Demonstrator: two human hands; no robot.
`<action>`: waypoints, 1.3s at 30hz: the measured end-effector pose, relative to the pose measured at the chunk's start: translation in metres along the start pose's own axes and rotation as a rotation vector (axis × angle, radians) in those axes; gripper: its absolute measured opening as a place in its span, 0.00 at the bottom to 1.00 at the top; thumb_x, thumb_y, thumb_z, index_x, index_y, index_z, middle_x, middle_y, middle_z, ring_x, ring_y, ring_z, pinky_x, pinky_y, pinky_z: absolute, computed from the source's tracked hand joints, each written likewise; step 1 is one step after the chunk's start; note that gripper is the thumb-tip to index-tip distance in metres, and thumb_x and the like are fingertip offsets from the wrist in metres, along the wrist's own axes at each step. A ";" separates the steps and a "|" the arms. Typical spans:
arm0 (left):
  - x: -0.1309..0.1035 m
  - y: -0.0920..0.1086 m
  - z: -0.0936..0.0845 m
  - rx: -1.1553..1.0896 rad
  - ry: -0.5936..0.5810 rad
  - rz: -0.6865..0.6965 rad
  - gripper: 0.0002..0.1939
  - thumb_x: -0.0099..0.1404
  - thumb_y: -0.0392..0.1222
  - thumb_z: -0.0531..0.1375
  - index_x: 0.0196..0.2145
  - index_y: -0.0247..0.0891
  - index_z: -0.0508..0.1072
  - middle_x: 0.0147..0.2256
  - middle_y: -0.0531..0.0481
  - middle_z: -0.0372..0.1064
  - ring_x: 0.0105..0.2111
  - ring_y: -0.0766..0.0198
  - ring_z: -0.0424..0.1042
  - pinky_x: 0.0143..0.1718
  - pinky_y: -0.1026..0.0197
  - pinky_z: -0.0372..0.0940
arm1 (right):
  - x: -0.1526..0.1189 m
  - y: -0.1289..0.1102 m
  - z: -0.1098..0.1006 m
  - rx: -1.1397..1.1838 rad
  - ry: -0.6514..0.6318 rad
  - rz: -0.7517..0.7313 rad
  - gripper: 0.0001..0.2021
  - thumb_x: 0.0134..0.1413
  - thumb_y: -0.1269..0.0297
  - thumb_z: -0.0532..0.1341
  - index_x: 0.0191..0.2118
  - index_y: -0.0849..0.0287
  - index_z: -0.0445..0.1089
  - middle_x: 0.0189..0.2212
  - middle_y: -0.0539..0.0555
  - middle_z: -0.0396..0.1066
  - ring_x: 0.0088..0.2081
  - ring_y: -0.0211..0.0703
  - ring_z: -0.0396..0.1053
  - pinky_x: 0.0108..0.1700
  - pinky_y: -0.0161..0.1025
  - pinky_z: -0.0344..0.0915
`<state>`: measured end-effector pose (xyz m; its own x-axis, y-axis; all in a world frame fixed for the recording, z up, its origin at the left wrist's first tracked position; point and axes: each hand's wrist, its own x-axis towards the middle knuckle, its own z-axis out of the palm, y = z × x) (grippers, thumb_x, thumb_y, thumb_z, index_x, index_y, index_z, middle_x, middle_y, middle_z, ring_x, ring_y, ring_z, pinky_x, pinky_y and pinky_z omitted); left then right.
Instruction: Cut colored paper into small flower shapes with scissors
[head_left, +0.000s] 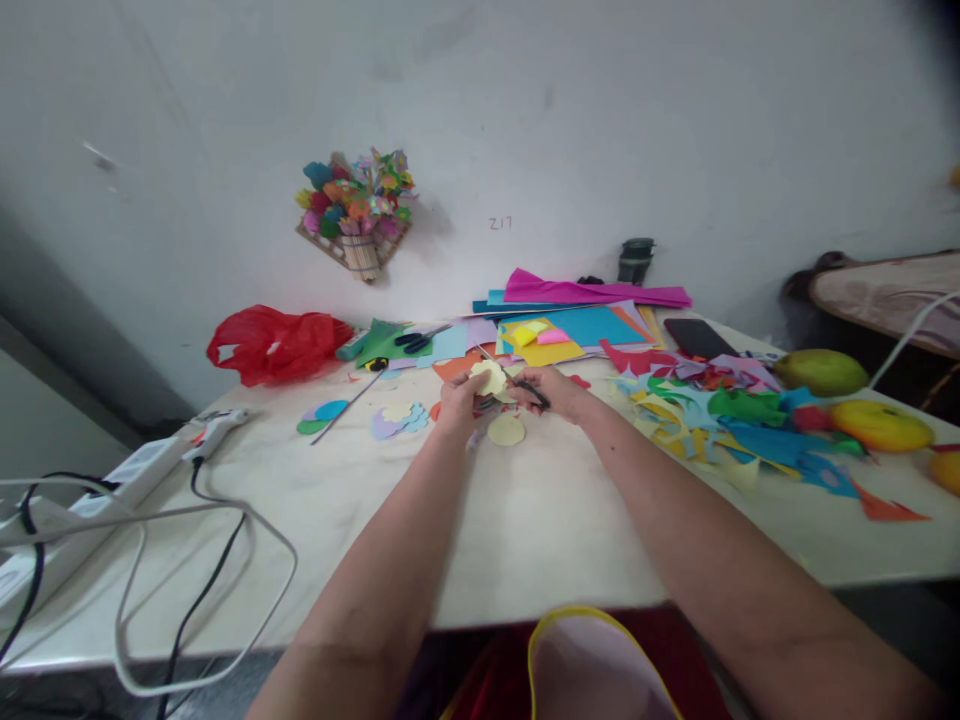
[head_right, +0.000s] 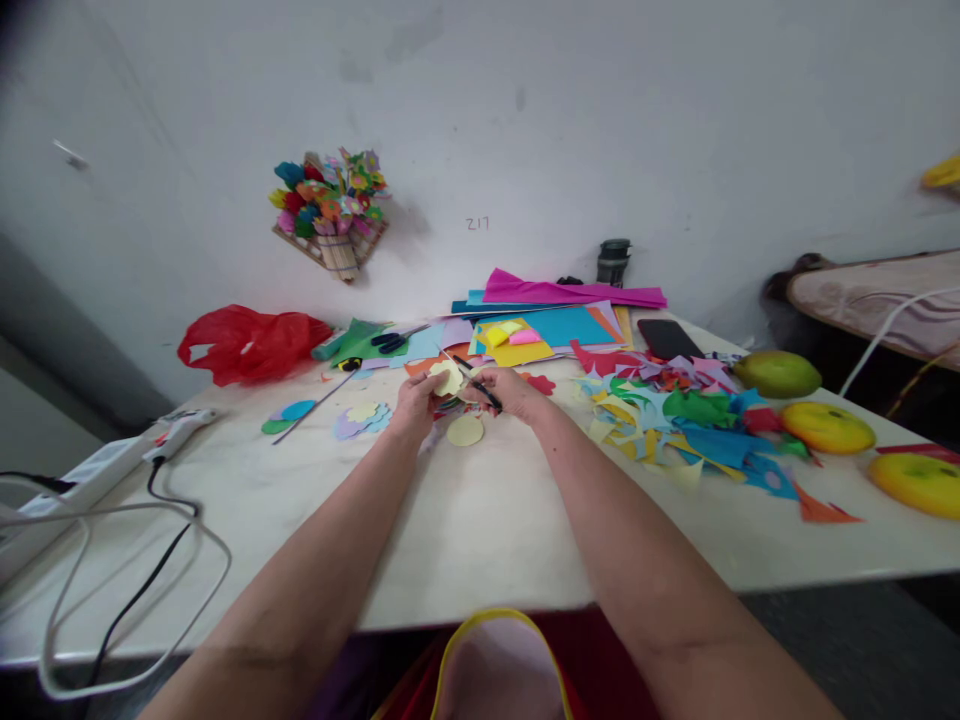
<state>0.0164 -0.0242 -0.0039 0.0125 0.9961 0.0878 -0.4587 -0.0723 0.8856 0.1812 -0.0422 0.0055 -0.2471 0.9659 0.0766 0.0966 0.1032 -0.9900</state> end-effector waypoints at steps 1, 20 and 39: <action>0.001 0.000 0.000 -0.007 0.008 0.003 0.18 0.36 0.41 0.72 0.21 0.34 0.67 0.22 0.51 0.69 0.24 0.66 0.70 0.30 0.62 0.68 | 0.000 0.000 0.000 0.003 0.002 0.002 0.06 0.44 0.69 0.66 0.30 0.62 0.70 0.15 0.46 0.64 0.14 0.30 0.56 0.15 0.29 0.52; 0.005 -0.002 -0.006 -0.011 0.039 0.025 0.18 0.38 0.43 0.73 0.25 0.34 0.72 0.24 0.50 0.72 0.26 0.64 0.72 0.32 0.61 0.68 | -0.003 -0.006 0.002 0.021 0.009 0.044 0.03 0.47 0.69 0.61 0.28 0.63 0.70 0.14 0.48 0.64 0.15 0.31 0.56 0.15 0.30 0.52; 0.001 0.003 -0.005 -0.022 -0.008 0.029 0.17 0.37 0.42 0.73 0.25 0.33 0.74 0.26 0.46 0.74 0.27 0.61 0.74 0.34 0.58 0.69 | -0.010 -0.011 -0.001 -0.066 -0.054 0.007 0.12 0.42 0.62 0.68 0.25 0.61 0.65 0.14 0.45 0.62 0.15 0.29 0.55 0.16 0.28 0.51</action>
<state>0.0105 -0.0231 -0.0034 0.0061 0.9931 0.1170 -0.4783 -0.0999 0.8725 0.1831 -0.0526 0.0152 -0.2980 0.9526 0.0614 0.1618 0.1138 -0.9802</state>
